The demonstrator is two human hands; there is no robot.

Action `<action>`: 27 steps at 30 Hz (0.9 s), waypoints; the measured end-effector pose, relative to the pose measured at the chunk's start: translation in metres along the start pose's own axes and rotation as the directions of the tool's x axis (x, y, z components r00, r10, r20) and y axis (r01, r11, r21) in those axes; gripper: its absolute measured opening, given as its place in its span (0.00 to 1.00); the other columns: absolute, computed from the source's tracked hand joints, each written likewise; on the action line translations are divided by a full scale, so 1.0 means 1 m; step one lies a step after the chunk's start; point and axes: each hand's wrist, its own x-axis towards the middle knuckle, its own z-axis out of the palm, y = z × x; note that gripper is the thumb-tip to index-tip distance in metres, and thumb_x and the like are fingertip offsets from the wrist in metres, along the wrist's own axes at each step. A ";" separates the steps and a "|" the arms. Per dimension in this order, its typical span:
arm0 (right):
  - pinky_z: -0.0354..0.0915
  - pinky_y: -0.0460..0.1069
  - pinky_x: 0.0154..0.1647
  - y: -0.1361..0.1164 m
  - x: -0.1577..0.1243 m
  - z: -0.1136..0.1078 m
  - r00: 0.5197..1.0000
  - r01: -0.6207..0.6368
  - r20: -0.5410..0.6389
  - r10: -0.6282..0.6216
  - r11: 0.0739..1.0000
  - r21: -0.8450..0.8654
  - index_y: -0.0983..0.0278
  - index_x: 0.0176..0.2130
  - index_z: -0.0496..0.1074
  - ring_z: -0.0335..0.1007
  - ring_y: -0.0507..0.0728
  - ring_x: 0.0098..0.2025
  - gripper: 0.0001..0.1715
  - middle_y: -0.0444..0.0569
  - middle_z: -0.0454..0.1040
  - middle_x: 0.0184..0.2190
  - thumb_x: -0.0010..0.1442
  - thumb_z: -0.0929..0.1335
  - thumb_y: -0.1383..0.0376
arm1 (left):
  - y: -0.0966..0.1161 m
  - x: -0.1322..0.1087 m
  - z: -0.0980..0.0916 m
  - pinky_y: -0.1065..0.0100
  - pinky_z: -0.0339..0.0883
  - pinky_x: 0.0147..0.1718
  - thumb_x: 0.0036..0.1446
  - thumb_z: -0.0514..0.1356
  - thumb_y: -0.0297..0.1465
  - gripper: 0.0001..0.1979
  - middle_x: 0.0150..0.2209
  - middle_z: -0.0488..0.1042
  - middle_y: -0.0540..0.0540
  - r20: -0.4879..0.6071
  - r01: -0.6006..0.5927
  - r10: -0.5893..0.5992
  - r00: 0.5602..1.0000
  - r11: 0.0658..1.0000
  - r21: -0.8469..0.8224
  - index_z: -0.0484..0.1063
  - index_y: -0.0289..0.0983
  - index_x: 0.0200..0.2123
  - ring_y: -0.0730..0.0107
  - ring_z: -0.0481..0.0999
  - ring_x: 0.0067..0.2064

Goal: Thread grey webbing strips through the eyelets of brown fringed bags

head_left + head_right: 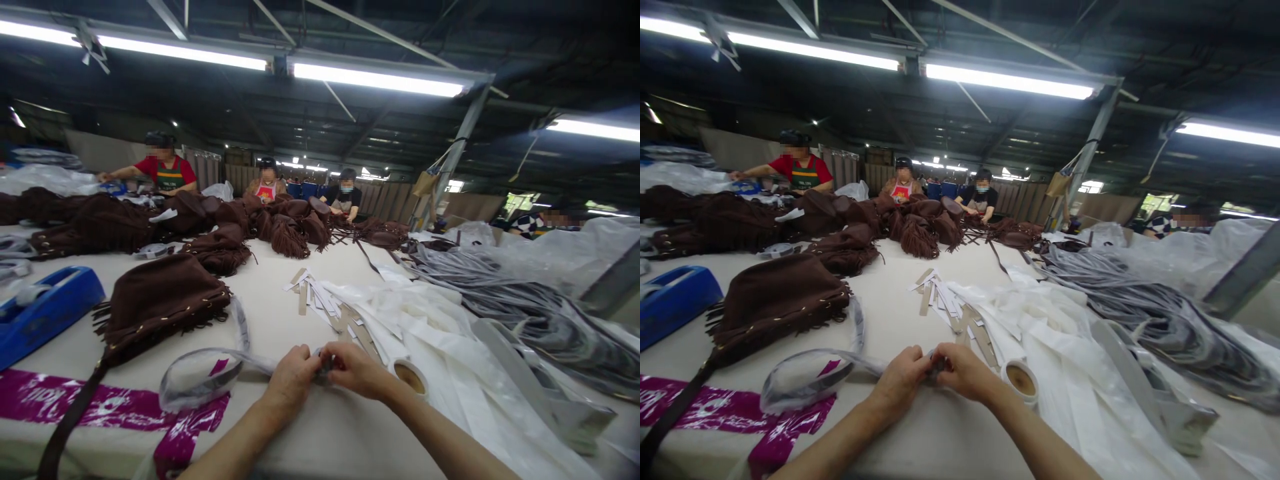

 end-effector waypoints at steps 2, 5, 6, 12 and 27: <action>0.62 0.48 0.39 0.003 -0.005 -0.006 0.991 0.135 0.045 -0.130 0.981 -0.137 0.63 0.35 0.73 0.69 0.54 0.37 0.07 0.46 0.76 0.35 0.56 0.68 0.73 | 0.000 0.001 -0.001 0.69 0.59 0.40 0.63 0.50 0.26 0.12 0.38 0.68 0.46 0.004 -0.015 0.015 1.000 1.000 0.011 0.73 0.38 0.41 0.65 0.67 0.42; 0.61 0.50 0.42 0.004 -0.009 -0.002 0.972 0.233 0.094 -0.214 0.923 -0.306 0.63 0.35 0.73 0.68 0.55 0.38 0.09 0.49 0.76 0.36 0.63 0.64 0.70 | -0.001 0.002 -0.006 0.69 0.60 0.40 0.63 0.49 0.25 0.12 0.37 0.70 0.46 0.011 -0.009 0.009 1.000 0.999 0.031 0.73 0.38 0.38 0.66 0.68 0.42; 0.61 0.50 0.42 0.003 -0.009 0.003 0.981 0.193 0.072 -0.179 0.923 -0.333 0.63 0.35 0.73 0.68 0.55 0.38 0.09 0.49 0.76 0.36 0.64 0.64 0.69 | -0.001 0.002 -0.009 0.69 0.60 0.41 0.62 0.49 0.24 0.12 0.38 0.70 0.46 0.012 0.009 -0.009 1.000 0.999 0.046 0.72 0.39 0.40 0.66 0.68 0.42; 0.62 0.51 0.36 -0.027 0.005 0.038 0.975 -0.209 -0.155 0.158 0.891 -0.402 0.66 0.35 0.72 0.72 0.61 0.40 0.08 0.56 0.76 0.36 0.62 0.64 0.71 | -0.003 -0.002 -0.025 0.62 0.63 0.43 0.57 0.52 0.21 0.10 0.39 0.73 0.41 0.023 0.198 -0.203 0.979 0.970 0.144 0.71 0.35 0.38 0.57 0.71 0.44; 0.57 0.44 0.26 -0.018 0.021 0.022 0.958 -0.261 -0.140 0.250 0.963 -0.065 0.65 0.37 0.66 0.70 0.53 0.28 0.09 0.44 0.76 0.26 0.53 0.66 0.73 | -0.009 0.000 -0.010 0.69 0.59 0.38 0.59 0.49 0.23 0.15 0.38 0.69 0.46 0.022 0.042 -0.042 0.999 0.998 0.039 0.71 0.39 0.45 0.64 0.67 0.40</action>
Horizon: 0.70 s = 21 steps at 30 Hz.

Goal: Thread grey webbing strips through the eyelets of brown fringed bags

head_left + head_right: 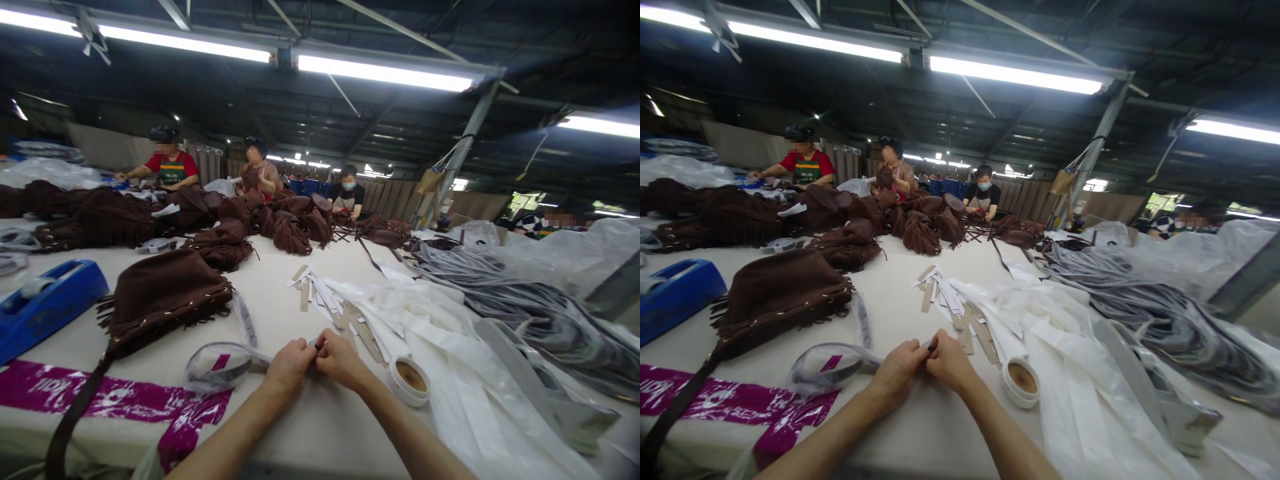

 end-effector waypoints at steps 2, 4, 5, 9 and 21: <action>0.59 0.43 0.29 0.008 -0.003 -0.012 0.988 0.139 0.070 -0.140 0.990 0.027 0.63 0.39 0.68 0.69 0.51 0.29 0.12 0.41 0.76 0.28 0.53 0.68 0.73 | -0.004 0.004 0.001 0.69 0.60 0.39 0.60 0.49 0.24 0.14 0.37 0.70 0.47 -0.001 -0.025 0.025 1.000 1.000 -0.012 0.71 0.39 0.43 0.65 0.68 0.40; 0.61 0.45 0.35 0.016 -0.006 -0.023 0.953 0.278 0.123 -0.278 0.961 0.019 0.62 0.38 0.70 0.69 0.51 0.34 0.11 0.42 0.76 0.34 0.54 0.68 0.74 | -0.009 0.008 0.001 0.70 0.60 0.40 0.60 0.49 0.23 0.13 0.37 0.71 0.47 -0.001 -0.060 0.060 0.998 0.998 -0.026 0.71 0.39 0.42 0.66 0.68 0.42; 0.60 0.46 0.39 0.020 -0.008 -0.027 0.929 0.344 0.145 -0.340 0.939 -0.004 0.62 0.36 0.71 0.68 0.52 0.36 0.10 0.43 0.76 0.36 0.55 0.68 0.75 | -0.011 0.009 0.001 0.70 0.60 0.41 0.60 0.49 0.23 0.13 0.38 0.71 0.47 0.001 -0.079 0.079 0.997 0.996 -0.034 0.72 0.39 0.41 0.66 0.68 0.42; 0.58 0.50 0.42 0.025 -0.015 -0.021 0.824 0.567 0.177 -0.539 0.773 -0.286 0.63 0.34 0.72 0.65 0.56 0.38 0.09 0.48 0.75 0.36 0.64 0.63 0.71 | -0.018 0.012 -0.003 0.71 0.61 0.42 0.58 0.49 0.21 0.14 0.38 0.72 0.48 0.019 -0.138 0.139 0.990 0.989 -0.056 0.73 0.40 0.38 0.67 0.69 0.43; 0.57 0.51 0.33 -0.031 -0.007 0.030 0.995 -0.020 -0.101 -0.009 0.958 -0.287 0.65 0.39 0.69 0.71 0.60 0.37 0.11 0.55 0.76 0.35 0.62 0.61 0.76 | 0.000 -0.008 -0.003 0.65 0.61 0.47 0.54 0.47 0.17 0.24 0.43 0.71 0.42 -0.063 0.174 -0.174 0.983 0.985 -0.006 0.66 0.37 0.52 0.62 0.68 0.46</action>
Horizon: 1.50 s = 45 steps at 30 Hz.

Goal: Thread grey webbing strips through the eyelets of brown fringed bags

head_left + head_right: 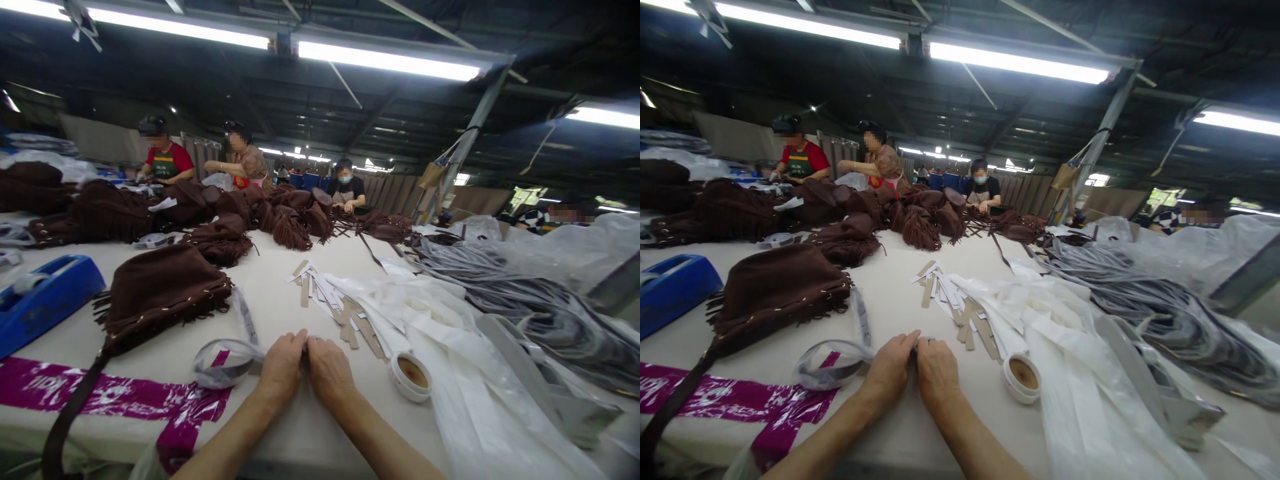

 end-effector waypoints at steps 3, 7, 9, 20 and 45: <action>0.56 0.50 0.30 -0.003 0.004 0.002 0.995 -0.097 -0.015 0.098 0.993 0.061 0.66 0.40 0.67 0.73 0.60 0.35 0.09 0.55 0.77 0.32 0.62 0.60 0.74 | -0.003 0.000 0.003 0.68 0.61 0.45 0.54 0.48 0.17 0.27 0.41 0.70 0.44 -0.035 -0.060 0.058 0.998 0.995 -0.085 0.64 0.39 0.55 0.64 0.67 0.44; 0.55 0.48 0.29 0.007 0.007 0.000 0.994 -0.105 -0.005 0.107 0.980 0.168 0.65 0.36 0.65 0.73 0.58 0.33 0.04 0.51 0.77 0.30 0.59 0.63 0.71 | -0.013 0.004 -0.002 0.69 0.60 0.41 0.58 0.51 0.22 0.15 0.37 0.68 0.46 0.009 -0.164 0.167 0.986 0.979 -0.121 0.72 0.38 0.44 0.65 0.66 0.41; 0.56 0.46 0.28 0.014 0.008 -0.003 0.998 -0.068 0.010 0.068 0.972 0.226 0.64 0.37 0.64 0.72 0.55 0.32 0.05 0.46 0.76 0.29 0.57 0.66 0.70 | -0.019 0.008 -0.004 0.69 0.60 0.41 0.59 0.52 0.25 0.12 0.37 0.68 0.47 0.037 -0.233 0.239 0.970 0.965 -0.121 0.73 0.38 0.43 0.65 0.66 0.41; 0.58 0.49 0.38 0.058 0.004 -0.019 0.828 0.561 0.026 -0.561 0.827 -0.021 0.63 0.36 0.72 0.66 0.55 0.36 0.08 0.48 0.74 0.35 0.64 0.64 0.70 | -0.022 0.015 -0.003 0.70 0.60 0.41 0.63 0.50 0.27 0.12 0.37 0.71 0.47 0.043 -0.290 0.293 0.955 0.955 -0.062 0.74 0.37 0.39 0.67 0.68 0.42; 0.59 0.45 0.38 0.039 0.029 -0.030 0.924 0.326 0.146 -0.353 0.927 0.184 0.61 0.36 0.73 0.71 0.54 0.40 0.07 0.44 0.77 0.37 0.54 0.70 0.70 | -0.018 0.014 -0.009 0.67 0.64 0.43 0.66 0.50 0.28 0.11 0.38 0.71 0.45 0.036 -0.156 0.152 0.988 0.952 0.264 0.72 0.39 0.41 0.63 0.69 0.43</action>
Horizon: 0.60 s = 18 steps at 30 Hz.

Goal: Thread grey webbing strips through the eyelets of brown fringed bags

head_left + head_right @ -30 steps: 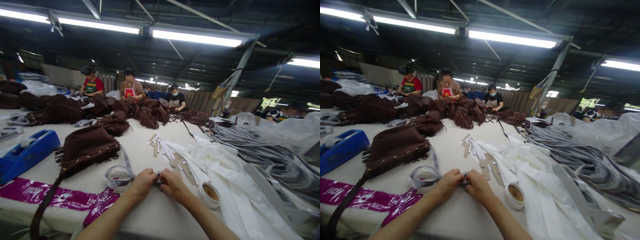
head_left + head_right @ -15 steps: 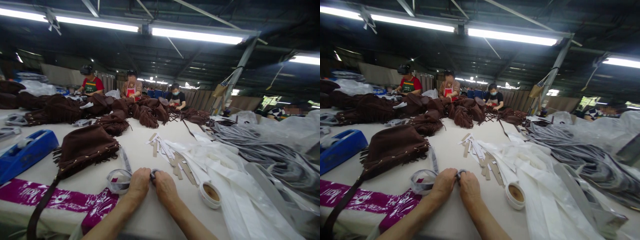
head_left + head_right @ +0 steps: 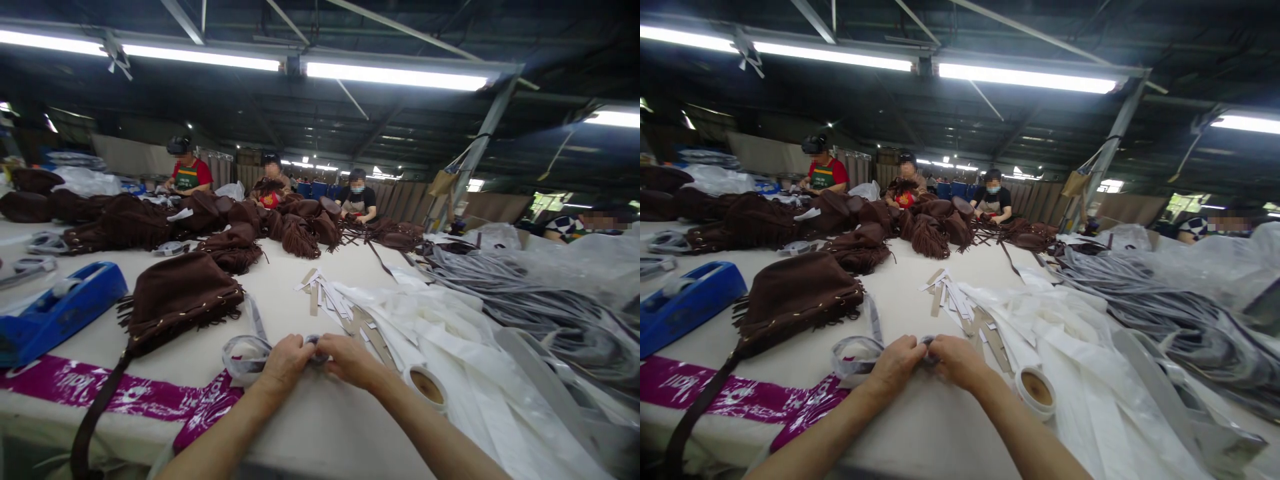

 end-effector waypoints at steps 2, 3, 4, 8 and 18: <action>0.59 0.46 0.41 0.010 -0.002 -0.007 0.996 0.085 0.042 -0.084 0.996 -0.035 0.60 0.34 0.74 0.69 0.55 0.42 0.06 0.45 0.77 0.39 0.56 0.69 0.70 | 0.001 0.000 0.000 0.66 0.63 0.44 0.66 0.50 0.28 0.10 0.38 0.71 0.45 0.004 -0.004 0.004 1.000 1.000 0.004 0.71 0.39 0.40 0.64 0.69 0.43; 0.59 0.47 0.41 0.012 -0.003 -0.007 0.993 0.108 0.054 -0.105 0.993 -0.053 0.60 0.34 0.74 0.69 0.55 0.42 0.06 0.45 0.77 0.39 0.59 0.67 0.70 | 0.001 -0.001 -0.001 0.66 0.63 0.44 0.65 0.50 0.28 0.10 0.38 0.72 0.45 0.005 -0.001 0.001 1.000 1.000 0.004 0.71 0.38 0.39 0.64 0.70 0.43; 0.59 0.47 0.41 0.012 -0.004 -0.006 0.992 0.118 0.058 -0.114 0.991 -0.069 0.60 0.34 0.74 0.69 0.55 0.42 0.09 0.46 0.76 0.39 0.62 0.65 0.70 | 0.001 -0.001 -0.001 0.66 0.64 0.44 0.65 0.50 0.27 0.10 0.38 0.72 0.44 0.005 0.004 -0.004 1.000 1.000 0.001 0.71 0.38 0.39 0.64 0.70 0.43; 0.60 0.47 0.42 -0.006 -0.011 0.010 0.998 0.049 0.031 -0.046 0.992 -0.118 0.61 0.38 0.74 0.69 0.55 0.42 0.12 0.49 0.76 0.40 0.64 0.62 0.70 | 0.001 -0.001 -0.007 0.67 0.64 0.44 0.63 0.50 0.22 0.13 0.39 0.74 0.45 0.006 0.053 -0.053 0.999 0.998 -0.028 0.69 0.39 0.45 0.65 0.72 0.43; 0.64 0.50 0.38 -0.065 0.004 0.038 0.894 -0.438 -0.112 0.434 0.899 -0.009 0.72 0.45 0.73 0.74 0.62 0.41 0.21 0.62 0.77 0.40 0.60 0.57 0.78 | 0.017 -0.008 -0.014 0.65 0.64 0.43 0.62 0.46 0.21 0.18 0.40 0.74 0.45 0.036 0.116 -0.113 0.993 0.988 -0.101 0.67 0.39 0.50 0.62 0.72 0.42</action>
